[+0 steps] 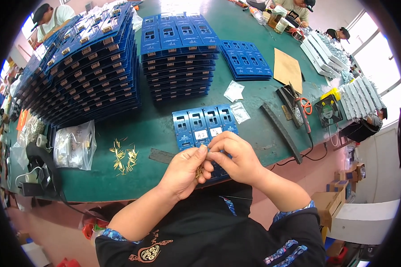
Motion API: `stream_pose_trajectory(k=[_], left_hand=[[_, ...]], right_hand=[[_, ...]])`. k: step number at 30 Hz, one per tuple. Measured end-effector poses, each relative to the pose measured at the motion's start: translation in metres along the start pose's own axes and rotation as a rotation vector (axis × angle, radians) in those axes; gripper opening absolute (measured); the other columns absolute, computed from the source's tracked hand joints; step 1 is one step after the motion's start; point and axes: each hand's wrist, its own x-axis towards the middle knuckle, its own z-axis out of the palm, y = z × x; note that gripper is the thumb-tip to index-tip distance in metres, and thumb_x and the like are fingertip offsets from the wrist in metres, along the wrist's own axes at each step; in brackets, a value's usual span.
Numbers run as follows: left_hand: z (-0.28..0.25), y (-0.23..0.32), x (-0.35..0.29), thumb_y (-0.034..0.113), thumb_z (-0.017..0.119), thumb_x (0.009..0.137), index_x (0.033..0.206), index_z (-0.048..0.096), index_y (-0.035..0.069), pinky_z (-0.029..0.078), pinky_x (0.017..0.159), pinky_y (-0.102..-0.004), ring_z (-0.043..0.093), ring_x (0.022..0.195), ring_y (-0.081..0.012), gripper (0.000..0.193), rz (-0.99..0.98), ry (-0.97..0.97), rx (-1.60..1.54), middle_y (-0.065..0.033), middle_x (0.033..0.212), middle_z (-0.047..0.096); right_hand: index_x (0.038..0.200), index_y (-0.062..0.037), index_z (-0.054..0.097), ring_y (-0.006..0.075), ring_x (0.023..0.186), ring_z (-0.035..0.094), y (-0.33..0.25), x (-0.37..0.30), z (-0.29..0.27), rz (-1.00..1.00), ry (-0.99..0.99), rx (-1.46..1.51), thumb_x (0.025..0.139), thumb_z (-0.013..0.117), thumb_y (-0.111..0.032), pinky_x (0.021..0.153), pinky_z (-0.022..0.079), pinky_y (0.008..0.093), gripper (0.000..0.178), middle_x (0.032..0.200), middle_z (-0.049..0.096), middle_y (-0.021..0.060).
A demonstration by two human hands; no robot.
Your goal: The person assembles small metal pins into blue plastic housings by hand at a factory workbench, taking components from trays and fitting them together.
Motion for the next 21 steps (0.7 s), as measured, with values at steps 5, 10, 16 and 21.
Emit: stream_pose_trajectory(k=[5, 10, 16, 21], left_hand=[[0.001, 0.002, -0.001, 0.031, 0.054, 0.097, 0.087, 0.059, 0.006, 0.044, 0.05, -0.0197, 0.056, 0.057, -0.0089, 0.027, -0.028, -0.003, -0.031, -0.001, 0.07, 0.06], [0.0, 0.0, 0.0, 0.026, 0.057, 0.096, 0.087, 0.059, 0.007, 0.044, 0.05, -0.0197, 0.056, 0.057, -0.0093, 0.022, -0.03, -0.002, -0.051, -0.0013, 0.07, 0.06], [0.001, 0.001, 0.001, 0.022, 0.058, 0.095, 0.087, 0.059, 0.006, 0.042, 0.049, -0.0198, 0.054, 0.057, -0.0099, 0.018, -0.017, 0.027, -0.1, -0.0015, 0.069, 0.06], [-0.001, 0.004, -0.002, 0.019, 0.057, 0.095, 0.087, 0.059, 0.005, 0.04, 0.049, -0.0192, 0.051, 0.056, -0.0095, 0.016, 0.002, 0.056, -0.115, -0.0017, 0.068, 0.058]], right_hand=[[0.085, -0.0017, 0.058, 0.0229, 0.08, 0.06, 0.004, -0.003, 0.0, 0.178, -0.02, 0.222, 0.088, 0.063, -0.009, 0.068, 0.048, 0.0328, 0.009, 0.087, 0.06, 0.0093], [0.086, -0.0009, 0.058, 0.0215, 0.082, 0.059, 0.007, -0.004, 0.002, 0.245, -0.052, 0.293, 0.09, 0.061, -0.01, 0.073, 0.047, 0.032, 0.011, 0.089, 0.061, 0.0095], [0.087, 0.0002, 0.058, 0.0178, 0.087, 0.058, 0.014, -0.009, -0.004, 0.413, -0.009, 0.45, 0.09, 0.06, -0.008, 0.079, 0.046, 0.0301, 0.009, 0.093, 0.061, 0.0087], [0.086, 0.0008, 0.059, 0.016, 0.086, 0.057, 0.025, -0.025, -0.031, 0.351, 0.112, 0.256, 0.088, 0.059, -0.004, 0.077, 0.046, 0.0284, 0.005, 0.099, 0.06, 0.0095]])
